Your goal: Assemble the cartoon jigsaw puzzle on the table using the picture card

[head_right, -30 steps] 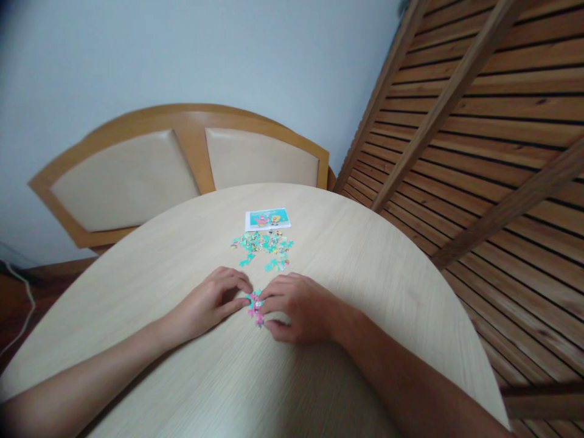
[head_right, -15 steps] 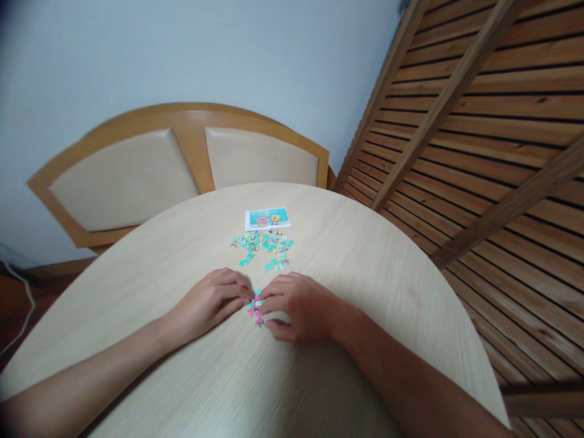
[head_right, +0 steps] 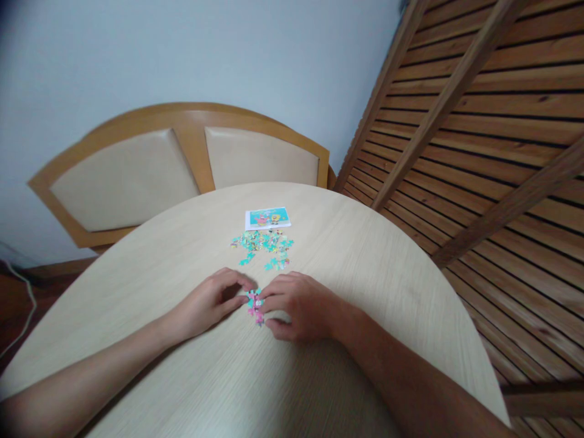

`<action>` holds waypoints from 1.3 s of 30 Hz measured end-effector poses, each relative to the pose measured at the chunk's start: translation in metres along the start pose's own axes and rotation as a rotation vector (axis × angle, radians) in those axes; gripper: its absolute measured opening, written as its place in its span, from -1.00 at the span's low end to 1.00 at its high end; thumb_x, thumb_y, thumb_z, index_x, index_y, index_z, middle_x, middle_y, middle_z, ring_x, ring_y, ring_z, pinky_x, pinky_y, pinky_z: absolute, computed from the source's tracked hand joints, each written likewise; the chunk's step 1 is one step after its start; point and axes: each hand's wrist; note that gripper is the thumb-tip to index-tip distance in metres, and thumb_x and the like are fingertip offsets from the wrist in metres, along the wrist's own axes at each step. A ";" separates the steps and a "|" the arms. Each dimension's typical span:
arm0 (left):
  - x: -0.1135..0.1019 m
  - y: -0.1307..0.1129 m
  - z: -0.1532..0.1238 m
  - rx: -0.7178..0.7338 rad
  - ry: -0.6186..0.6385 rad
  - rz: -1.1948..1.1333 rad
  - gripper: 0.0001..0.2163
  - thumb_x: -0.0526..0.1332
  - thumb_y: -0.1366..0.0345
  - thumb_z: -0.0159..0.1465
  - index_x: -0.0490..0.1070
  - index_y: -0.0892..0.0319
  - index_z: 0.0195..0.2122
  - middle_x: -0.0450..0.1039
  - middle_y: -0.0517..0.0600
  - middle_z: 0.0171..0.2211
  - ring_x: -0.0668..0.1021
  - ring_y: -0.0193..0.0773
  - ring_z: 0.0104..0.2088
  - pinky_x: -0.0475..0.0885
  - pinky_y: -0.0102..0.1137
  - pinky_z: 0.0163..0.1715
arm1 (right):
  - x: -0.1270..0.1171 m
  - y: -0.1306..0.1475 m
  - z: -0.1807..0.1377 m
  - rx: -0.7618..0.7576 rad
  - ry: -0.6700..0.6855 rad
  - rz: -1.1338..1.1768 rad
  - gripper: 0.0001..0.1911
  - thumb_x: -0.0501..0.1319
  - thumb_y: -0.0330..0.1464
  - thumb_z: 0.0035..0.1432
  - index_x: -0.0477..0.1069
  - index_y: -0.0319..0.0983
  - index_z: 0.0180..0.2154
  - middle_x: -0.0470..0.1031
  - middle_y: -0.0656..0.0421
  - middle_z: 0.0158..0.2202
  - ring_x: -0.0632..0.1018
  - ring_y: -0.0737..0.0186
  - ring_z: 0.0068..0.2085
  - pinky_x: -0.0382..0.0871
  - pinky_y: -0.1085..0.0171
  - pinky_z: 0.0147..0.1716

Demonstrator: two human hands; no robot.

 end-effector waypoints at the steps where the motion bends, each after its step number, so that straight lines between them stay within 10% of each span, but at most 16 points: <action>1: 0.000 0.001 0.000 -0.002 -0.005 -0.019 -0.89 0.25 0.37 0.31 0.52 0.11 -0.16 0.60 0.00 -0.17 0.57 -0.16 -0.10 0.44 -0.22 0.01 | 0.000 0.000 0.000 -0.001 -0.001 0.001 -0.78 0.25 -0.38 0.16 0.56 -0.15 -0.13 0.63 0.15 -0.04 0.60 0.17 -0.05 0.40 0.12 0.04; 12: -0.017 -0.004 0.001 -0.014 0.084 -0.161 -0.79 0.14 0.27 0.39 0.58 0.16 -0.25 0.64 0.01 -0.29 0.60 -0.25 -0.29 0.48 -0.37 -0.23 | 0.003 0.000 0.000 0.015 0.004 -0.025 -0.73 0.28 -0.36 0.18 0.55 -0.17 -0.06 0.62 0.13 -0.06 0.59 0.16 -0.06 0.39 0.14 0.02; 39: -0.015 -0.005 -0.005 0.013 0.173 0.122 -0.96 0.33 0.29 0.31 0.51 0.11 -0.27 0.52 -0.02 -0.16 0.48 -0.12 -0.07 0.33 -0.22 0.00 | 0.005 0.003 0.001 0.005 -0.005 -0.089 -0.74 0.29 -0.31 0.18 0.57 -0.16 -0.08 0.59 0.09 -0.05 0.57 0.13 -0.07 0.41 0.12 0.02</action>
Point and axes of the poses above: each hand's wrist, its own z-axis towards the middle knuckle, its own x-axis out of the palm, y = z × x
